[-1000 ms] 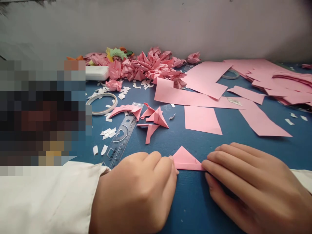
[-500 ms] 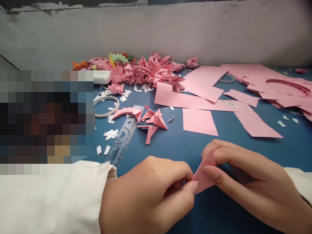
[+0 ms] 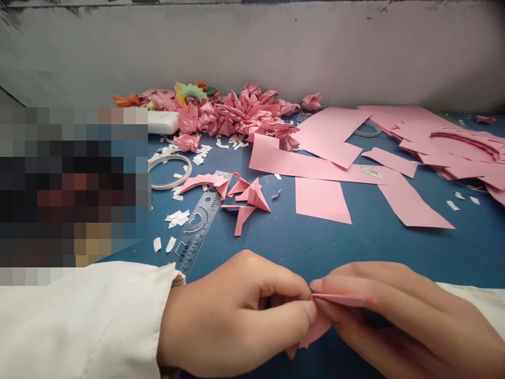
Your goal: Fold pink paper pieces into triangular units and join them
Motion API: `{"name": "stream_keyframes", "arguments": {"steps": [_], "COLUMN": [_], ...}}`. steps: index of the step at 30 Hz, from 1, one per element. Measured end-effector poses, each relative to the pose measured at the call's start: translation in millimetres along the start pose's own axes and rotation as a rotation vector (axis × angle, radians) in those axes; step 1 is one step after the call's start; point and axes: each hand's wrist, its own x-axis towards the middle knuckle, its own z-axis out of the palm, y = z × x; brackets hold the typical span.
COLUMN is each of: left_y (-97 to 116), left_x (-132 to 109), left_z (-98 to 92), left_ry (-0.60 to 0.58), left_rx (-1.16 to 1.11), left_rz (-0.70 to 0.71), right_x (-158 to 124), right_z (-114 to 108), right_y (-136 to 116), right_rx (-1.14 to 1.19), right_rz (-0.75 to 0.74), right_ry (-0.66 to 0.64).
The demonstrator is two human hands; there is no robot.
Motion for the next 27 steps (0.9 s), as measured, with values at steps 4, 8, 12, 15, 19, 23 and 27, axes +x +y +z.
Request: {"name": "stream_keyframes", "arguments": {"steps": [4,8,12,15,19,23,27], "left_y": [3,6,4,-2,-4,-2,-3], "left_x": [2,1,1,1,0,1,0], "left_z": [0.8,1.0,2.7,3.3,3.8,4.5,4.3], "left_ry": [0.034,0.025,0.076,0.133,0.150,0.170,0.205], "left_rx": [-0.074,-0.168,-0.094,0.004,0.000,-0.003,0.068], "left_rz": [-0.027,-0.041,-0.051,-0.072,-0.099,-0.105,0.065], "right_x": [-10,-4,3,6,10,11,8], "right_z": [6,7,5,5,3,0,1], "right_y": [1,6,6,3,-3,-2,2], "right_rx": [-0.183,-0.167,-0.190,-0.161,0.131,0.255,0.297], "right_rz": [-0.048,-0.127,-0.126,-0.019,0.256,0.284,0.224], "right_ry": [0.015,-0.032,-0.066,-0.013,-0.076,-0.096,-0.123]}}
